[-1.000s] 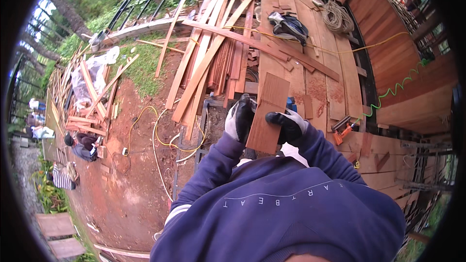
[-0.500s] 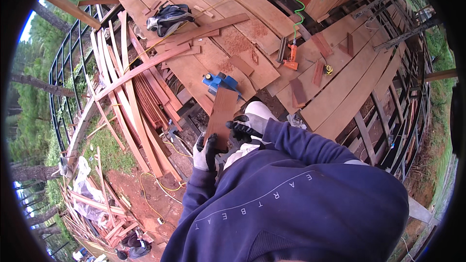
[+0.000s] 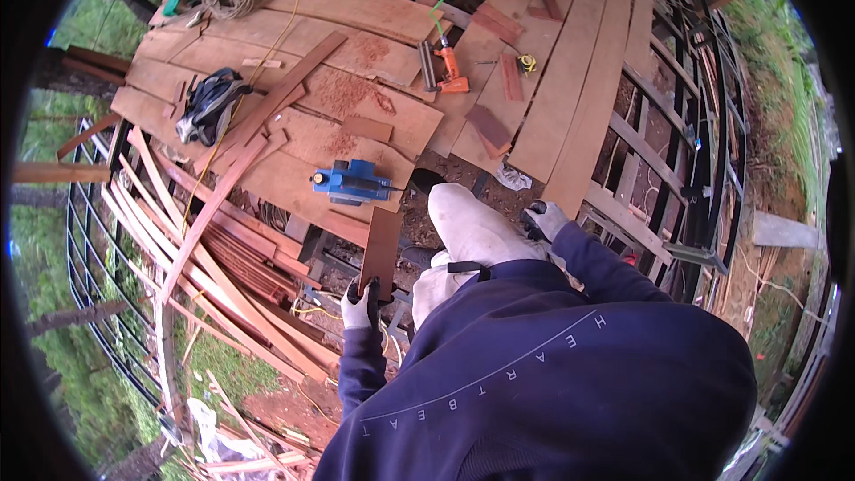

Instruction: The person uses a nail gun to fasten wooden planks to a vertical beam, then uses a hand plane to smooth a plank, and finally fits the plank into place on the structure. The person handles wooden planks, a nail gun, and a hand plane throughout the task.

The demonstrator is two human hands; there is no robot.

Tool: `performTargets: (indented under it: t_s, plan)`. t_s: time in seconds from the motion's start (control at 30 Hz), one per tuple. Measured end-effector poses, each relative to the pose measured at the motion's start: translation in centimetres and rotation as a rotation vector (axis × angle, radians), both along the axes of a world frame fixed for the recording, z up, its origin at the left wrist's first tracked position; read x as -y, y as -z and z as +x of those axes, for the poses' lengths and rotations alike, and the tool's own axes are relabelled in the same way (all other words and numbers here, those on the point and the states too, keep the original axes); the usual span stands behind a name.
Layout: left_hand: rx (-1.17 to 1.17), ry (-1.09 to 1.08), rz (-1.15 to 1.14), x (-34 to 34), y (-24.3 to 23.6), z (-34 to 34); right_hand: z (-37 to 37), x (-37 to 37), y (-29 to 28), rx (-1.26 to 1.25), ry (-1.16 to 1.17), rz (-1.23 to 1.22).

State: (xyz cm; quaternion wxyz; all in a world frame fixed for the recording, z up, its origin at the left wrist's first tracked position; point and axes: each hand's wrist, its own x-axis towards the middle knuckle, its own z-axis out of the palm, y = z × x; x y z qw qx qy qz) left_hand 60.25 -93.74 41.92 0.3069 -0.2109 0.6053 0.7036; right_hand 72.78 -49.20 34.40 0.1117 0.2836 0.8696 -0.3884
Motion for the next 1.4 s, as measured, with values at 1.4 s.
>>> performTargets:
  t_s: [1.4]
  plan:
    - [-0.151,0.457,-0.848,-24.1,33.1,-15.8,-3.8,-9.1,-13.7,0.012,0.062,0.525]
